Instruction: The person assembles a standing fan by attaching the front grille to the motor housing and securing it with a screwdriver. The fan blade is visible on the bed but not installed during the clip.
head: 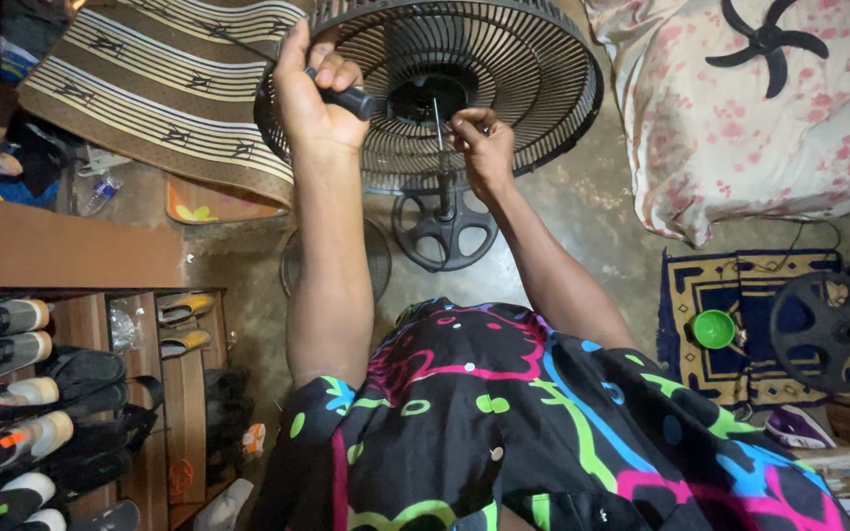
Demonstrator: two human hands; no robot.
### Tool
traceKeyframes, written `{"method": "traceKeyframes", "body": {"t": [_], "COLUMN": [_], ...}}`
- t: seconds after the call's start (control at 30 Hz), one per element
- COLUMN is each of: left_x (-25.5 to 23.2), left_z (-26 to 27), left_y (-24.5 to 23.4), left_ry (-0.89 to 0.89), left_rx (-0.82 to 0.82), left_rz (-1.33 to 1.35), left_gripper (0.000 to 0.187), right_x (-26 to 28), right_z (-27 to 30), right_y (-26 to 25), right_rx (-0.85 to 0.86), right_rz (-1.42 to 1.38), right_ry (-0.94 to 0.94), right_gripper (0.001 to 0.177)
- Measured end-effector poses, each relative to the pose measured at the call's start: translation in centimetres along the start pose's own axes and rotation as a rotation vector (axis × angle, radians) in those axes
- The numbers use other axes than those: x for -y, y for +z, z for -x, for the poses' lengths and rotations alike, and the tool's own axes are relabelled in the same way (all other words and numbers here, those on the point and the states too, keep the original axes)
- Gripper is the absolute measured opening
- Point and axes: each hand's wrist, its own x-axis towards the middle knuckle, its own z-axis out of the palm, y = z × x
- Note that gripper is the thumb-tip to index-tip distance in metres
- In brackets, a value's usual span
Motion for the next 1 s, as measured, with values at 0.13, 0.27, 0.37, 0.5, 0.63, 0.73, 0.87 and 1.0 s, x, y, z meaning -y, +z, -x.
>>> {"method": "traceKeyframes", "body": {"t": [0.13,0.27,0.37,0.5,0.63,0.73,0.87,1.0], "left_x": [-1.0,-1.0,-0.2,2.3,3.6,4.4,5.1,6.5], "left_z": [0.1,1.3,2.3,4.3,6.6,7.8,9.2,8.9], "left_y": [-1.3,-1.5,-2.2,-2.8,-1.8,-0.3,1.4,1.4], "left_ry": [0.025,0.027,0.067,0.101,0.095,0.137,0.131,0.124], "left_rx": [-0.036,-0.033,-0.022,0.030,0.066,0.145,0.073,0.106], "left_rz": [0.059,0.119,0.077,-0.017,-0.125,-0.096,-0.254,-0.247], "left_gripper": [0.020,0.022,0.027,0.035,0.024,0.017,0.021,0.016], "right_x": [-0.6,-0.7,-0.6,-0.8,-1.5,-1.9,-1.7,-1.7], "right_z": [-0.6,-1.0,-1.6,-2.2,-2.7,-3.0,-2.9,-2.7], "right_y": [-0.7,-1.3,-1.8,-2.5,-3.6,-3.9,-4.6,-5.0], "right_rx": [0.002,-0.052,-0.024,-0.026,-0.017,-0.005,0.000,-0.052], "right_rz": [-0.059,-0.126,-0.113,-0.173,-0.165,-0.223,-0.207,-0.183], "right_ry": [0.009,0.075,0.093,0.129,0.124,0.132,0.133,0.128], "right_gripper": [0.008,0.007,0.006,0.008,0.007,0.007,0.005,0.006]}}
